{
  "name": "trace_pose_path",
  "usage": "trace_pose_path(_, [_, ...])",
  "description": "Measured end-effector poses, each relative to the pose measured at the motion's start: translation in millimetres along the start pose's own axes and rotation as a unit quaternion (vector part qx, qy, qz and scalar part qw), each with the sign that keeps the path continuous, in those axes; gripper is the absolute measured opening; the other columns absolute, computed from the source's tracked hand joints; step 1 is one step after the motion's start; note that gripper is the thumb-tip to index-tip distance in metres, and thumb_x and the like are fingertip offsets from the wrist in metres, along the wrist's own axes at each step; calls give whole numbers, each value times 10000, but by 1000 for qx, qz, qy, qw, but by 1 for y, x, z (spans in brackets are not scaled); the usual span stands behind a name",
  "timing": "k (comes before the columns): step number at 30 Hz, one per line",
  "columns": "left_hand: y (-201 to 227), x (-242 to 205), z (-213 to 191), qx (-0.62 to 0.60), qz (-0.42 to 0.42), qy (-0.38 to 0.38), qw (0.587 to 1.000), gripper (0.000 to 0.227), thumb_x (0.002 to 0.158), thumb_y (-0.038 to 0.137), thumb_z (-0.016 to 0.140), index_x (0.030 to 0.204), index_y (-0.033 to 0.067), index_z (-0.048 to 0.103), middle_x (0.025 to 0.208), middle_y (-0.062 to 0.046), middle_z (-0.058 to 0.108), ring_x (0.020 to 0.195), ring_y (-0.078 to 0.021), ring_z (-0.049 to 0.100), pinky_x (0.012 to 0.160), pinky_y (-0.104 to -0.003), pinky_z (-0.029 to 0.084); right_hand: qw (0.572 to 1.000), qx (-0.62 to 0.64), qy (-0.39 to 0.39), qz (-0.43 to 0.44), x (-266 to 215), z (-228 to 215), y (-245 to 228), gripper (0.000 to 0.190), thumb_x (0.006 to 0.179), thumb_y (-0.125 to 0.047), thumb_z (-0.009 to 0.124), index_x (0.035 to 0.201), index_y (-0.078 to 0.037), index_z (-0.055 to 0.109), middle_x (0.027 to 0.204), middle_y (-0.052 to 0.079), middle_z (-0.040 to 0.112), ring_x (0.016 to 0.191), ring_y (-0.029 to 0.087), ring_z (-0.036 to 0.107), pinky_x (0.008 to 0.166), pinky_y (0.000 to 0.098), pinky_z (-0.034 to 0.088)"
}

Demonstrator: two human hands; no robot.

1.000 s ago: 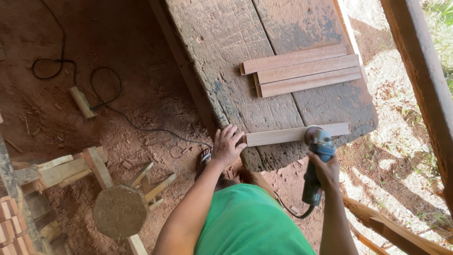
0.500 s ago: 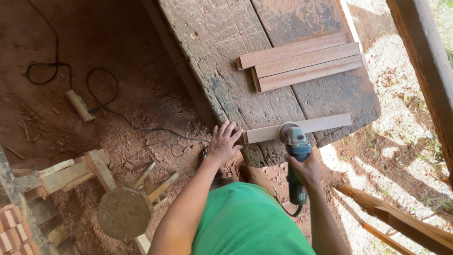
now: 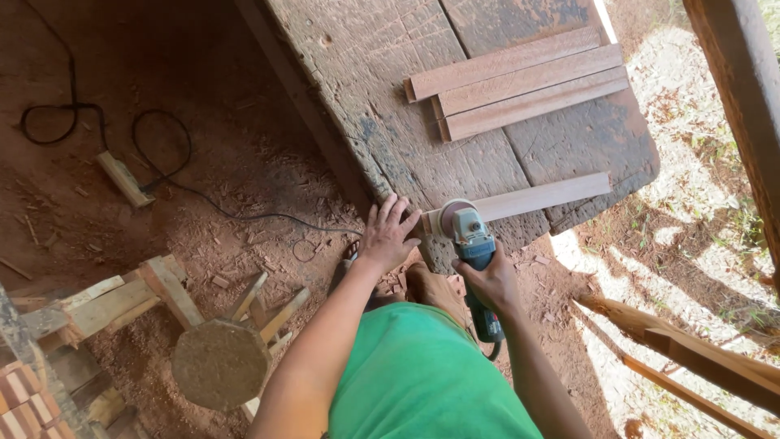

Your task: Use a power grinder to sand and smooth the surfaces and edges of wooden slats.

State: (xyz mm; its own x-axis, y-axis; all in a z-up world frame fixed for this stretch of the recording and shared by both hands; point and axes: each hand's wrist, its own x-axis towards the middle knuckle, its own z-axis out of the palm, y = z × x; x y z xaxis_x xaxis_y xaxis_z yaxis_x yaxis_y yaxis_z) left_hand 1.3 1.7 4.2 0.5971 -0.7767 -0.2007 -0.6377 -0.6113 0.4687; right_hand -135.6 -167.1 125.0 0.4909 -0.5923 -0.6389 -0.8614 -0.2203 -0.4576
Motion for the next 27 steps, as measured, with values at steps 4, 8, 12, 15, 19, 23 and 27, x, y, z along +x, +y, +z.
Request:
trace_pose_path(4, [2, 0, -5, -4, -1, 7, 1000, 679, 887, 543, 674, 1478, 246, 524, 1583, -119, 339, 1543, -360, 205, 1182, -616, 300, 1000, 10, -5, 2, -13, 2, -23, 843, 663, -531, 859, 1328, -130, 531, 858, 231, 723, 850, 413, 742, 826, 540, 549])
trace_pose_path(8, [3, 1, -5, -12, -5, 2, 1000, 665, 897, 544, 661, 1476, 247, 522, 1592, -117, 334, 1550, -354, 193, 1183, -613, 298, 1000, 13, 0, -7, -6, 15, -10, 934, 613, -559, 881, 1399, -209, 520, 1017, 264, 710, 1044, 455, 689, 903, 545, 537])
trace_pose_path(12, [4, 1, -4, -22, -12, -2, 1000, 669, 888, 548, 664, 1473, 254, 530, 1587, -110, 344, 1550, -350, 194, 1178, -612, 304, 999, 33, 12, 4, -7, 6, -3, 867, 623, -533, 898, 1331, -173, 552, 1018, 285, 700, 1036, 467, 685, 899, 567, 525])
trace_pose_path(15, [3, 1, -4, -15, -13, 0, 1000, 672, 886, 542, 671, 1477, 255, 530, 1582, -111, 348, 1548, -350, 195, 1174, -612, 305, 998, 44, 38, 7, 9, -9, 17, 795, 655, -498, 908, 1261, -110, 570, 1004, 304, 684, 1022, 491, 675, 871, 596, 510])
trace_pose_path(19, [3, 1, -3, -13, -14, 2, 1000, 686, 881, 526, 691, 1486, 249, 523, 1589, -116, 335, 1550, -355, 187, 1167, -614, 315, 994, 79, 71, 23, 10, -42, 12, 704, 687, -472, 918, 1165, -86, 574, 919, 228, 675, 902, 410, 691, 798, 559, 519])
trace_pose_path(23, [5, -1, -4, -17, -21, -5, 1000, 695, 877, 535, 692, 1488, 254, 518, 1594, -110, 325, 1554, -352, 176, 1163, -612, 328, 992, 98, 78, 18, 1, -58, -8, 716, 742, -475, 870, 1175, -16, 532, 935, 251, 623, 905, 423, 662, 802, 564, 497])
trace_pose_path(27, [4, 0, -3, -20, -20, -10, 1000, 706, 877, 522, 699, 1501, 257, 501, 1596, -104, 308, 1557, -348, 161, 1158, -604, 338, 993, 98, 64, 18, 7, -41, 11, 695, 729, -473, 906, 1149, -45, 555, 905, 220, 654, 863, 393, 687, 792, 538, 536])
